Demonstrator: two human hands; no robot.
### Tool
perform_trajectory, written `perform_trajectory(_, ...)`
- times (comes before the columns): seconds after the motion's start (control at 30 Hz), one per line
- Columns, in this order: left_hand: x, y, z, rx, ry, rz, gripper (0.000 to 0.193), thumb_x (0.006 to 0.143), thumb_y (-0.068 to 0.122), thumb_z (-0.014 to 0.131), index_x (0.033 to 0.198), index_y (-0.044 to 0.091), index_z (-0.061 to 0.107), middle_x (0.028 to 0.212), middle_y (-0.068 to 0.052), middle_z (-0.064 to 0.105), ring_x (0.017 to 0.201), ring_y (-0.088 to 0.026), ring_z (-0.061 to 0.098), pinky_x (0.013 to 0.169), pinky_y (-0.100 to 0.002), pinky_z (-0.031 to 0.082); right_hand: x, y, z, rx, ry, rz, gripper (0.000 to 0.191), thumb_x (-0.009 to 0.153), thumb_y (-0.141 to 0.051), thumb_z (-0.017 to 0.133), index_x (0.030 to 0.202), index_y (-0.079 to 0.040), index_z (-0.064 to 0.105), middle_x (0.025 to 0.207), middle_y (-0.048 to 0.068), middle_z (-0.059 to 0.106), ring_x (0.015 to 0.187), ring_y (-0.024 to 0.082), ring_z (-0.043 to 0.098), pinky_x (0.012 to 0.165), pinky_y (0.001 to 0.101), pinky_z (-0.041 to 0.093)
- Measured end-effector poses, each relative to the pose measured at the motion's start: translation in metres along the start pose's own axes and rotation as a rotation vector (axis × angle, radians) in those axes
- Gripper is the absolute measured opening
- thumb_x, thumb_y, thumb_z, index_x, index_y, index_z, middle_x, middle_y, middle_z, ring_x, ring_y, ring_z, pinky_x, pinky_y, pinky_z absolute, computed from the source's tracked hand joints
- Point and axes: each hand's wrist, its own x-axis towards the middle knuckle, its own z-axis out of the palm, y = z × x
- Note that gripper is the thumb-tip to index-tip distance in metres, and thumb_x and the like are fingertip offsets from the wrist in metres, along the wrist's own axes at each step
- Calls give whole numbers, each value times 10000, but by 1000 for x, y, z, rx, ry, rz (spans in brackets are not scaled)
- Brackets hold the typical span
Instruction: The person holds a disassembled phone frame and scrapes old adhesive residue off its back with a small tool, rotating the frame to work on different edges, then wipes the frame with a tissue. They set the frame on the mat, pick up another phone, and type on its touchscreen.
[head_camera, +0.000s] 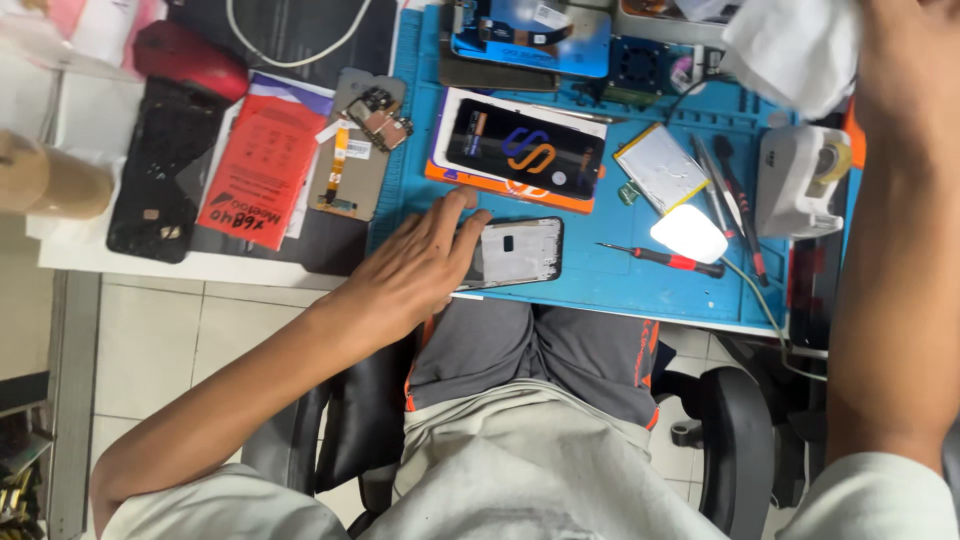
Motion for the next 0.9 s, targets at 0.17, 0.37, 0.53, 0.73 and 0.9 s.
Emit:
perform_trajectory(0.17,-5,-5,-3,-72,-120,-19,931,704,103,847,1487,-36,364,1382,-203,416,1250,-368,509,1037,-463,419,-54,-65,22,425,-7,-124,122,1064,25,742,1076,22,620,1058,46,686,885,84,663,731,215,535)
perform_trajectory(0.37,-3,-16,-21,-422,335,107,1118,700,207,918,1596,57,265,1325,-111,614,1202,-308,568,1075,-450,475,-132,-137,77,544,-175,-199,192,1053,-19,797,1116,47,627,1022,78,670,838,76,621,653,200,496)
perform_trajectory(0.53,10,-21,2,-763,549,6,878,876,268,907,1564,75,396,1345,-105,650,1212,-187,658,995,-321,612,-163,-168,125,411,-97,-250,223,957,-4,807,1094,38,636,1028,138,671,889,158,653,714,275,510)
perform_trajectory(0.73,15,-26,22,-1113,715,-128,496,1065,322,694,1450,48,542,1265,-99,664,1200,-195,654,1047,-307,560,-168,-178,153,208,-118,-546,285,793,40,796,1021,-21,637,1111,131,681,1248,339,592,983,472,503)
perform_trajectory(0.9,-19,-27,12,-486,447,-203,855,757,361,898,1430,31,486,1260,-130,647,1207,-314,583,1041,-440,467,-155,-183,162,197,-395,-611,361,792,21,766,1123,-28,630,1162,128,606,1165,347,585,987,501,481)
